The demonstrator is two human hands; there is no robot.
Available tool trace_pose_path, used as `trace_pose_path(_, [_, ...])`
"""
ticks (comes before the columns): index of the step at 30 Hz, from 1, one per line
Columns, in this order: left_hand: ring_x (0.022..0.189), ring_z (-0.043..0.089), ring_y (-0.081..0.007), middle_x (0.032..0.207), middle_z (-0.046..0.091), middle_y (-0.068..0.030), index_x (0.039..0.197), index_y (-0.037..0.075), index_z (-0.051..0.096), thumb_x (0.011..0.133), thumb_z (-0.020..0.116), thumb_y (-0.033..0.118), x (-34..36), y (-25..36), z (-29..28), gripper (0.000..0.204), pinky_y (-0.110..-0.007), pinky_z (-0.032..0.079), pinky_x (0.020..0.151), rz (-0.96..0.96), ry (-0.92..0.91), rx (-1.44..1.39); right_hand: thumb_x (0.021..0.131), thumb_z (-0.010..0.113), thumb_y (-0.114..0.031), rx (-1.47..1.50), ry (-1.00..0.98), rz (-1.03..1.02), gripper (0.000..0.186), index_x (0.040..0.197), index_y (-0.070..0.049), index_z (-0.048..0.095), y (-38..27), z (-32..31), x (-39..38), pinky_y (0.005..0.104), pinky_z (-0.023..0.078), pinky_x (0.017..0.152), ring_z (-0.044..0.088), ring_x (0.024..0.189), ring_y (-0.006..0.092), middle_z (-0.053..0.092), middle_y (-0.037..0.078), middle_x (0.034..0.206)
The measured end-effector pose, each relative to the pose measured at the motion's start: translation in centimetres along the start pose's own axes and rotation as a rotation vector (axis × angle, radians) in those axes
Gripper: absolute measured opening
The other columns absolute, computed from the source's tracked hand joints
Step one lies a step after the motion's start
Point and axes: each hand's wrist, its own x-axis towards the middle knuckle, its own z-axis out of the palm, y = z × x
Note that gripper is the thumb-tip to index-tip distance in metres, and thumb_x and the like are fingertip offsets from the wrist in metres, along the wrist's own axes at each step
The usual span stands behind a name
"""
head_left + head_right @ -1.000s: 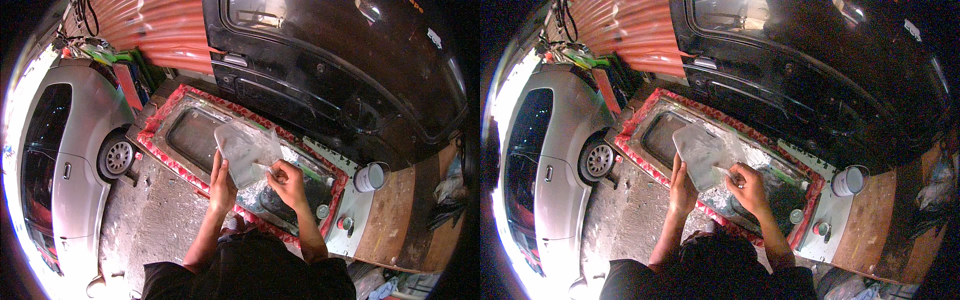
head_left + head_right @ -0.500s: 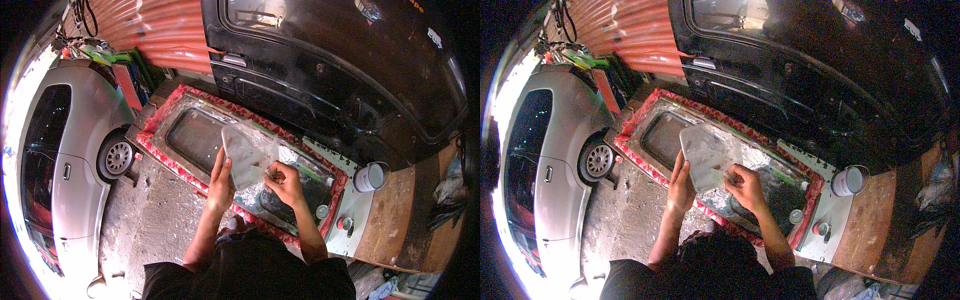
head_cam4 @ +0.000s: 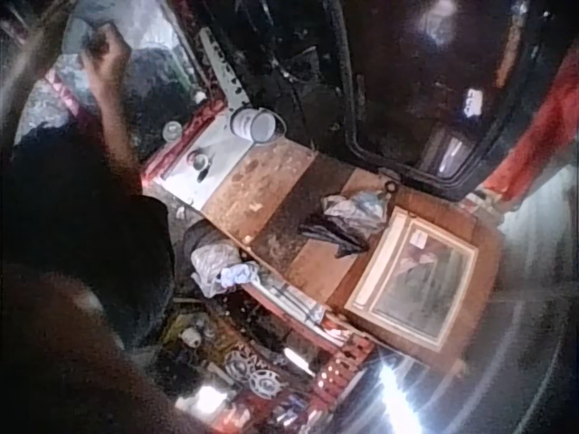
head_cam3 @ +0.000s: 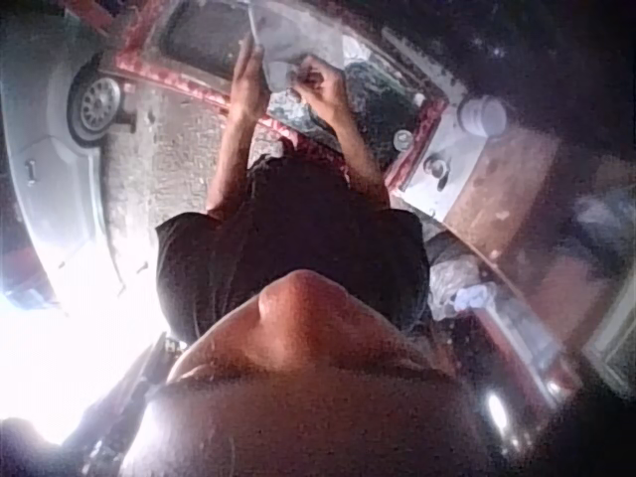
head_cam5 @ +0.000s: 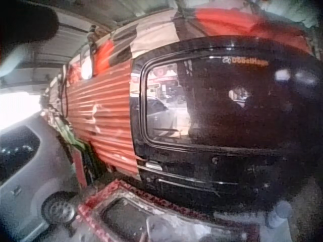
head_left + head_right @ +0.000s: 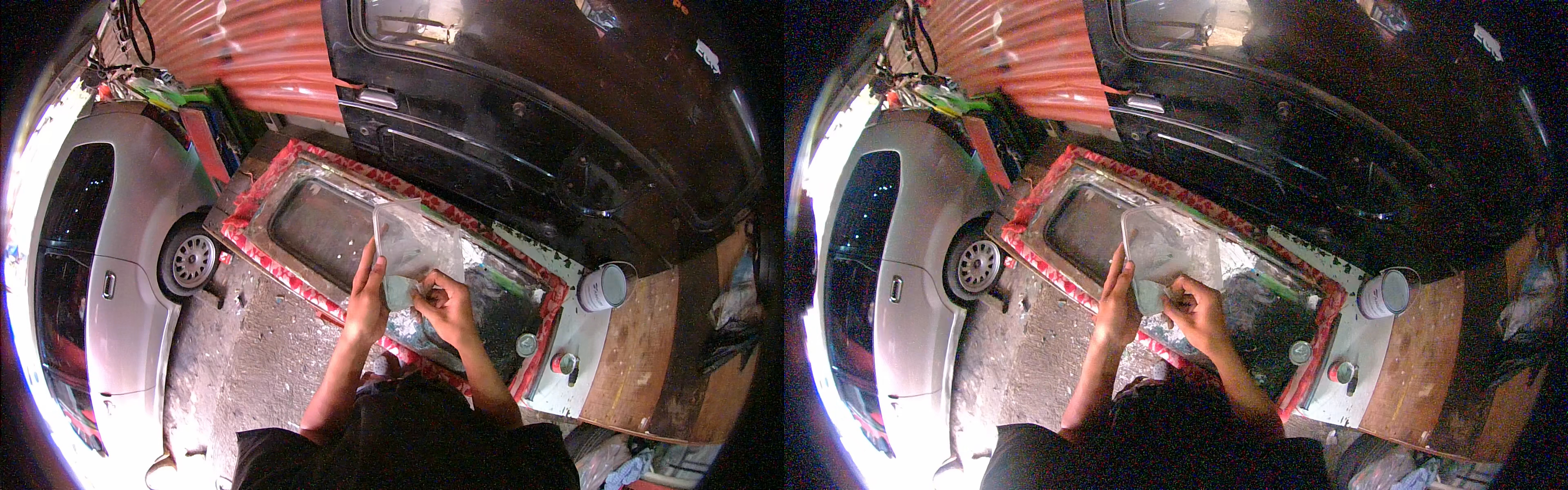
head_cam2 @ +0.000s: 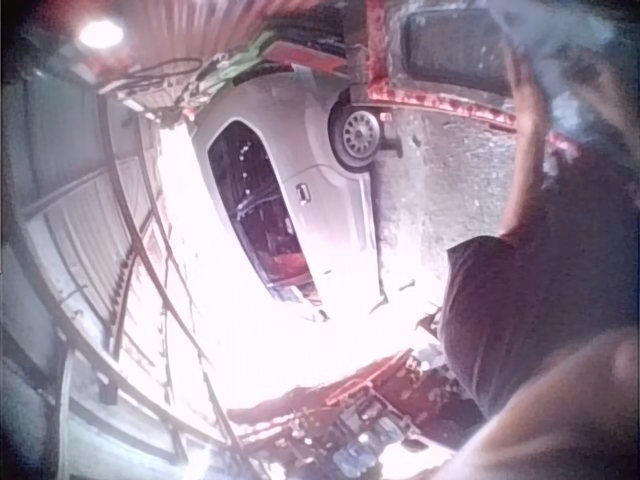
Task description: The person scoops a white paste from a plastic container and spreads it onto a car door panel using a small spatula. The person repeatedly adds more paste and smooths the surface across the panel.
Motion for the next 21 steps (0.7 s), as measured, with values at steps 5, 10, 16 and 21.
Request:
trace_pose_path(5, [0.133, 0.047, -0.0274, 0.150, 0.042, -0.0133, 0.156, 0.013, 0.024, 0.106, 0.038, 0.020, -0.2, 0.0, 0.4, 0.052, -0.041, 0.043, 0.107, -0.069, 0.021, 0.014, 0.088, 0.068, 0.005, 0.187, 0.124, 0.065, 0.018, 0.084, -0.003, 0.052, 0.1, 0.8, 0.4, 0.0272, 0.053, 0.052, 0.062, 0.063, 0.0111, 0.059, 0.002, 0.076])
trace_pose_path(10, [0.135, 0.045, -0.0280, 0.151, 0.040, -0.0141, 0.155, 0.012, 0.026, 0.106, 0.038, 0.017, -0.3, -1.7, 0.7, 0.051, -0.042, 0.042, 0.108, 0.052, 0.062, -0.090, 0.085, 0.072, 0.000, 0.532, 0.338, 0.066, 0.020, 0.084, -0.006, 0.053, 1.7, 1.4, 1.4, 0.0305, 0.058, 0.054, 0.064, 0.064, 0.0151, 0.059, 0.003, 0.078])
trace_pose_path(16, [0.139, 0.041, -0.0293, 0.155, 0.034, -0.0140, 0.155, 0.013, 0.025, 0.104, 0.036, 0.016, -0.1, -1.0, 0.7, 0.052, -0.045, 0.039, 0.112, 0.094, 0.025, -0.143, 0.089, 0.068, 0.001, 0.674, 0.422, 0.138, 0.017, 0.087, -0.010, 0.054, -0.4, -0.8, 1.1, 0.0264, 0.058, 0.053, 0.067, 0.067, 0.0130, 0.067, 0.003, 0.082])
trace_pose_path(21, [0.137, 0.044, -0.0353, 0.153, 0.037, -0.0159, 0.156, 0.017, 0.021, 0.104, 0.038, 0.024, -0.1, -1.7, 0.5, 0.055, -0.050, 0.042, 0.110, 0.111, 0.048, -0.098, 0.087, 0.072, -0.005, 0.567, 0.389, 0.141, 0.019, 0.086, -0.009, 0.053, 0.4, -1.1, 0.5, 0.0313, 0.059, 0.051, 0.067, 0.069, 0.0167, 0.065, 0.006, 0.085])
